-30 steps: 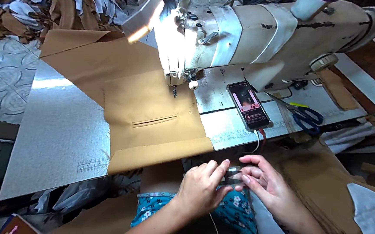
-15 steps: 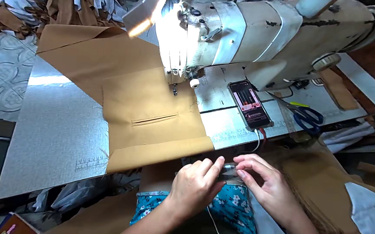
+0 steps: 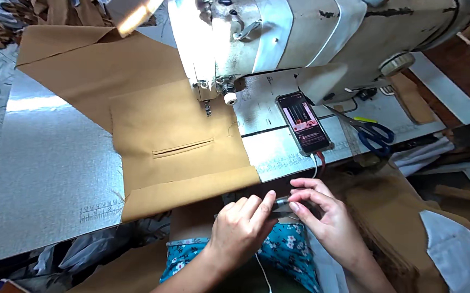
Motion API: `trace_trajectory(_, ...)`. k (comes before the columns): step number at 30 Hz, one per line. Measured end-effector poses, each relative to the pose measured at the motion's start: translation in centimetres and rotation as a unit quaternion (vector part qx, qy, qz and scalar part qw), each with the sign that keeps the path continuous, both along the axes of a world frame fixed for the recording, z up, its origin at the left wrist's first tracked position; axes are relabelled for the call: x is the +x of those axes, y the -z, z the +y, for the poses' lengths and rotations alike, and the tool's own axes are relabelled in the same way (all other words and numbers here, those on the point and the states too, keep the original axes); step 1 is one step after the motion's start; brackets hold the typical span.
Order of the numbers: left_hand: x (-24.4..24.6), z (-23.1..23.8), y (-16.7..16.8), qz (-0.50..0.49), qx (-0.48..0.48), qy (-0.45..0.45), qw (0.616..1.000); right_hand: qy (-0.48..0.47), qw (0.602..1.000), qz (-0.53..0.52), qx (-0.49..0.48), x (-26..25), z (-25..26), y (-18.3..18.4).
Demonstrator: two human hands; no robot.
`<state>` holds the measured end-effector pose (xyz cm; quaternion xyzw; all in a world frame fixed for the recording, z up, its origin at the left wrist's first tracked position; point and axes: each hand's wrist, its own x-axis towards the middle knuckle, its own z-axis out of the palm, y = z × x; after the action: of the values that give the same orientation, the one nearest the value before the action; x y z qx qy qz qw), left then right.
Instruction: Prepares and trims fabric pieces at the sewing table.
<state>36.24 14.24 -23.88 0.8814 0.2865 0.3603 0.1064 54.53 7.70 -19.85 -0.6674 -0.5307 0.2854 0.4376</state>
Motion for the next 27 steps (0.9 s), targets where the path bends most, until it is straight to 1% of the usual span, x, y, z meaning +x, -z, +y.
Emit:
trace_trajectory(4, 0.2, -0.2, 0.2, -0.012, -0.003, 0.010, 1.000, -0.010, 1.000, 0.026, -0.009, 0.4, 0.0, 0.1)
trace_trajectory(10, 0.3, -0.4, 0.2, -0.012, -0.003, 0.017, 1.000, -0.017, 1.000, -0.014, -0.018, 0.4, -0.2, 0.2)
trace_trajectory(13, 0.2, -0.5, 0.2, -0.015, -0.004, 0.022, 1.000, -0.027, 0.999, -0.025, -0.001, 0.6, -0.4, 0.5)
trace_trajectory(18, 0.0, -0.4, 0.1, -0.023, -0.003, 0.024, 0.999, -0.040, 0.999, 0.017, 0.024, 1.8, -0.5, 0.7)
trace_trajectory(22, 0.2, -0.3, -0.1, -0.030, 0.001, 0.023, 0.999, -0.059, 0.997, 0.026, 0.050, 2.0, -0.5, 1.3)
trace_trajectory(27, 0.7, -0.4, 0.1, -0.023, -0.001, 0.020, 1.000, -0.011, 0.997, 0.048, 0.058, 1.8, -0.6, 1.2)
